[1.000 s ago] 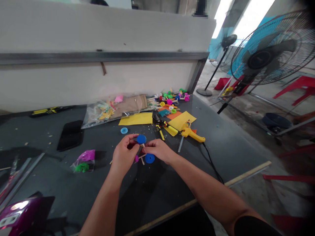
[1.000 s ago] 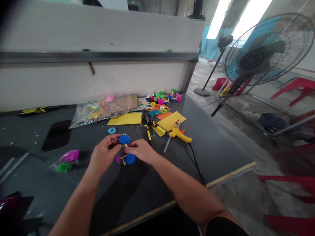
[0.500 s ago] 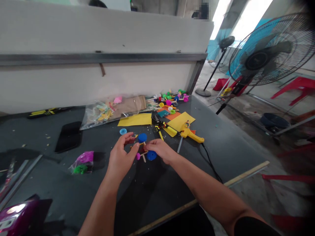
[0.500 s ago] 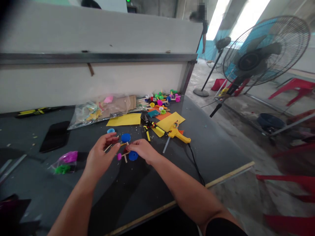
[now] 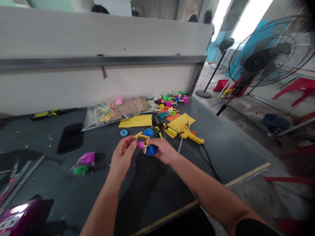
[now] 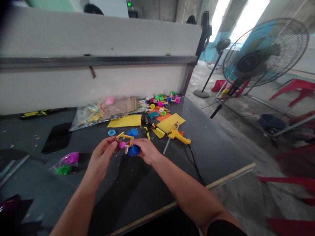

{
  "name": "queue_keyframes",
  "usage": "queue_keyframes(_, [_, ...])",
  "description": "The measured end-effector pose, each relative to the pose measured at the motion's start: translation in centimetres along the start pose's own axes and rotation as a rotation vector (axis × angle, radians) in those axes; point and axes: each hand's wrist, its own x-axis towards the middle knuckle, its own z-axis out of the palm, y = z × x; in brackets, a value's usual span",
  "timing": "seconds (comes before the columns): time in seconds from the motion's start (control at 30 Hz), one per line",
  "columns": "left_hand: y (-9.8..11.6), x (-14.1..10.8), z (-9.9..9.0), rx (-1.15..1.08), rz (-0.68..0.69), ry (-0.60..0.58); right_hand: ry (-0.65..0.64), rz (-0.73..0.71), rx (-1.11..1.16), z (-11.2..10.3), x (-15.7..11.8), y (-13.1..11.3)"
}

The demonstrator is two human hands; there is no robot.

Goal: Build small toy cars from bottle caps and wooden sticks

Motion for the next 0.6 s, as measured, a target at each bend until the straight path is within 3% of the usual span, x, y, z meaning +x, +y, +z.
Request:
queue_keyframes(0.13, [0.0, 0.2, -0.3, -0.019, 0.024, 0.031, -0.005, 0.056, 0.045, 0.4, -0.4, -0.2])
queue_keyframes(0.33, [-0.4, 0.5, -0.2, 0.261, 0.074, -0.007, -0.059, 0.063, 0.007, 0.8, -0.7, 0.1])
queue_keyframes(0.6, [-0.5, 0.4, -0.3, 0.488, 0.267, 0.016, -0.084, 0.039, -0.025, 1.1, -0.8, 0.3])
